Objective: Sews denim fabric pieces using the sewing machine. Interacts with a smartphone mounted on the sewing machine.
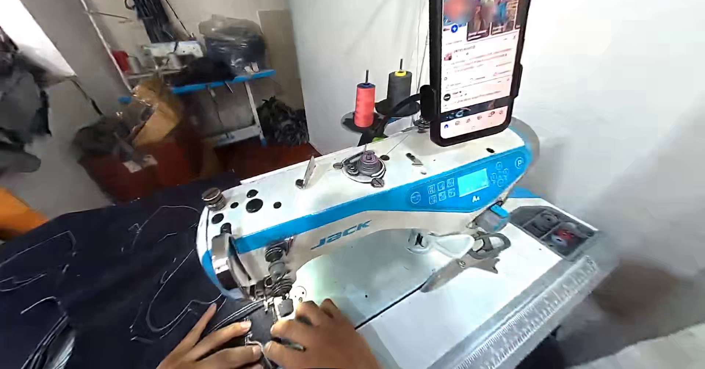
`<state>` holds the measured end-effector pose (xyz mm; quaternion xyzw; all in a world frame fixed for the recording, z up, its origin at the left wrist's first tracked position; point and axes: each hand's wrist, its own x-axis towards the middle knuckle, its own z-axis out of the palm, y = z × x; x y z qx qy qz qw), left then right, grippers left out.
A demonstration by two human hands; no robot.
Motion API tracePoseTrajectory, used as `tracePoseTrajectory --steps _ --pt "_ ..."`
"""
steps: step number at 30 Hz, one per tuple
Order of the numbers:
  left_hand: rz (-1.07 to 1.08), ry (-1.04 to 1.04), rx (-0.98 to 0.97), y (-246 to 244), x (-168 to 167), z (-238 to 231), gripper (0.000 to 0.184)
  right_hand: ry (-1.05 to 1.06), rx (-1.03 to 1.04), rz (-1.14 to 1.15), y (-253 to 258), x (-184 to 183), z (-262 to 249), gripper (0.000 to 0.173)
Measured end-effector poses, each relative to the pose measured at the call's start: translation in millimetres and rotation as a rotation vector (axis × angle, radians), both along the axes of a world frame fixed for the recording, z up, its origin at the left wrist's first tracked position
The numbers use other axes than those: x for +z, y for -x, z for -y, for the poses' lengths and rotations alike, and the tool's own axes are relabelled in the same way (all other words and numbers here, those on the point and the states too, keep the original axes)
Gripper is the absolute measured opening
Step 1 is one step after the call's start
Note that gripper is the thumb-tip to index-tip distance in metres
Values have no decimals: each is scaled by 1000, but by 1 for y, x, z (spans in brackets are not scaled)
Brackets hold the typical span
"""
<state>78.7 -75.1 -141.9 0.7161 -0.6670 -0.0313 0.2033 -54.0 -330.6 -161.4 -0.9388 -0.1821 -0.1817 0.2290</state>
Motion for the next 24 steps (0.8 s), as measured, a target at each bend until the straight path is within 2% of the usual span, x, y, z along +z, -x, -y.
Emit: tracePoseTrajectory --steps 6,10,13,15,18,21,24 --pt "272 119 37 -42 -13 11 45 79 -30 6 -3 0 -1 33" --pt "345 166 76 -59 -21 15 49 129 -37 8 -2 0 -2 35" --pt "396 96 69 -56 -9 19 56 125 -40 10 -2 -2 -1 35" --pt "416 62 58 -60 11 19 52 113 -39 4 -2 -1 0 35" --pt "437 179 280 -104 23 -7 37 93 -37 5 -1 -1 2 34" --pt "488 139 551 -150 -16 -59 61 58 -36 16 -1 -3 3 32" --pt "542 140 651 -114 -23 -59 68 40 -30 20 -2 -4 5 30"
